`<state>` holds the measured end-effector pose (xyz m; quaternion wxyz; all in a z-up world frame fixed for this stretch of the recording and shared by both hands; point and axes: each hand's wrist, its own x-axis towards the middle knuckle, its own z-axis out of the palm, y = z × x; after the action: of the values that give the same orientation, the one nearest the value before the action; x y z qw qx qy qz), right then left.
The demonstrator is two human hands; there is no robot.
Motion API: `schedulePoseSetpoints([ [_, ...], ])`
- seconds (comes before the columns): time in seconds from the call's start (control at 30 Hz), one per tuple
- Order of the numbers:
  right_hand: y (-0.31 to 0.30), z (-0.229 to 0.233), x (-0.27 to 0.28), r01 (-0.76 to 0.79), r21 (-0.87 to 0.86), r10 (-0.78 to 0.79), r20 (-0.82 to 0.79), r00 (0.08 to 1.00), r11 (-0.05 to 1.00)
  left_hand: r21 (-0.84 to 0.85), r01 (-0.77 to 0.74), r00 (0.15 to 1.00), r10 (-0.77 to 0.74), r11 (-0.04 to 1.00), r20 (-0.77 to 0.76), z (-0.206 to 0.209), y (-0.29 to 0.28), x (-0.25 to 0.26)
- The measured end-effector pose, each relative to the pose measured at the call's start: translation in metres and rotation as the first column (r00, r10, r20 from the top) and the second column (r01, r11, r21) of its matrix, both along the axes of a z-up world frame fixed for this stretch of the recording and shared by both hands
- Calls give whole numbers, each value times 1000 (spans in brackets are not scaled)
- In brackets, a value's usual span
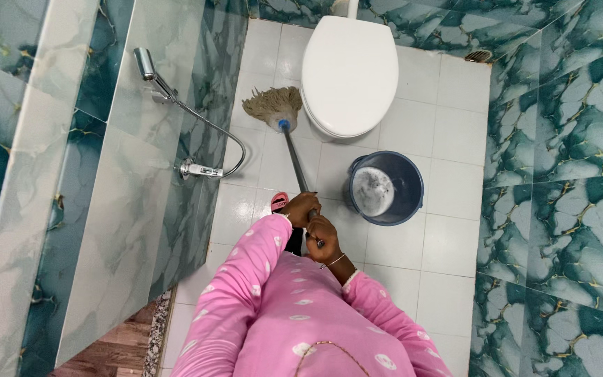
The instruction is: The person cleans the floor by dipping a mop into a bucket of soapy water, wringing it out by hand, and then pushing it across the tile surface.
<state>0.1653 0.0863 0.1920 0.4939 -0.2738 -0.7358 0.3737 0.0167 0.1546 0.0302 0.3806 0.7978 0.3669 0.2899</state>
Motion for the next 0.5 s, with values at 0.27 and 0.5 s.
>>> schedulePoseSetpoints([
  [0.27,3,-17,-4,15,97,-12,-34,999,995,10,148,985,-146,989,-97,6,11,-3],
  [0.5,83,-27,-22,-6,102,6,6,1000,995,22,140,990,-139,990,-35,-6,89,-21],
])
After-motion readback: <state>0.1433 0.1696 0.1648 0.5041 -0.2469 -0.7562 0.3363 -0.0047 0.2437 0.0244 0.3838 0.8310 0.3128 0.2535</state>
